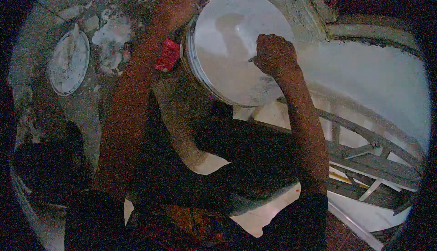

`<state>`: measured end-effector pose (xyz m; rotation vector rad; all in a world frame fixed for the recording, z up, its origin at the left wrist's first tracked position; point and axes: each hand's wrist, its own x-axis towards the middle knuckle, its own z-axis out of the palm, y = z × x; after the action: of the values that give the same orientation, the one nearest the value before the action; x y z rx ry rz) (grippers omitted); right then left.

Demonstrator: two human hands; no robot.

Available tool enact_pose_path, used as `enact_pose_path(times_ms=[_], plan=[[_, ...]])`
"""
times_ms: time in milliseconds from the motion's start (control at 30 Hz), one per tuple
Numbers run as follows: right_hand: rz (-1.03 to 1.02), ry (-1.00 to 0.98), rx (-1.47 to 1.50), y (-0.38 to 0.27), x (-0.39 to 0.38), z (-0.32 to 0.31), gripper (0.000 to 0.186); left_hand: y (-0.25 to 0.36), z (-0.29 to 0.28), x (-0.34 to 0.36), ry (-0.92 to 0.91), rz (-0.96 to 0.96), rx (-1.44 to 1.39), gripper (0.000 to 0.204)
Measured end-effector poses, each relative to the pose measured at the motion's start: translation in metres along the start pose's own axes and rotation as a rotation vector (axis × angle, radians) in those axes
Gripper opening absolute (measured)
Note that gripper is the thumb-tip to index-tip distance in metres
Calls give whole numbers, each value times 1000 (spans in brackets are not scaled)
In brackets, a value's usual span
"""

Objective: Mixing white paint in a large bucket using a brush while assisting with indoor wall repairs.

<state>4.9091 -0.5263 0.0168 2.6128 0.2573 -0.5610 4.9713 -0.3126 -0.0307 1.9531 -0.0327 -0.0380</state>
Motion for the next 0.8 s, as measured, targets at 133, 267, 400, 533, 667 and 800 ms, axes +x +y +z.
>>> enact_pose_path(times_ms=[133,267,400,533,667,800], plan=[[-23,2,-56,-6,0,-8,32,-1,-1,-1,0,23,-6,26],[-33,176,-34,-4,3,2,30,1,-5,-3,19,7,39,26],[-33,157,-69,-9,5,-1,33,-7,-8,0,32,87,-15,26],[-38,70,-34,-17,9,-10,33,-5,-16,-3,91,63,114,28],[-59,153,-30,-8,12,1,34,-6,-27,0,17,-25,7,35],[-32,236,-33,8,7,9,33,-35,1,26,323,464,278,24]])
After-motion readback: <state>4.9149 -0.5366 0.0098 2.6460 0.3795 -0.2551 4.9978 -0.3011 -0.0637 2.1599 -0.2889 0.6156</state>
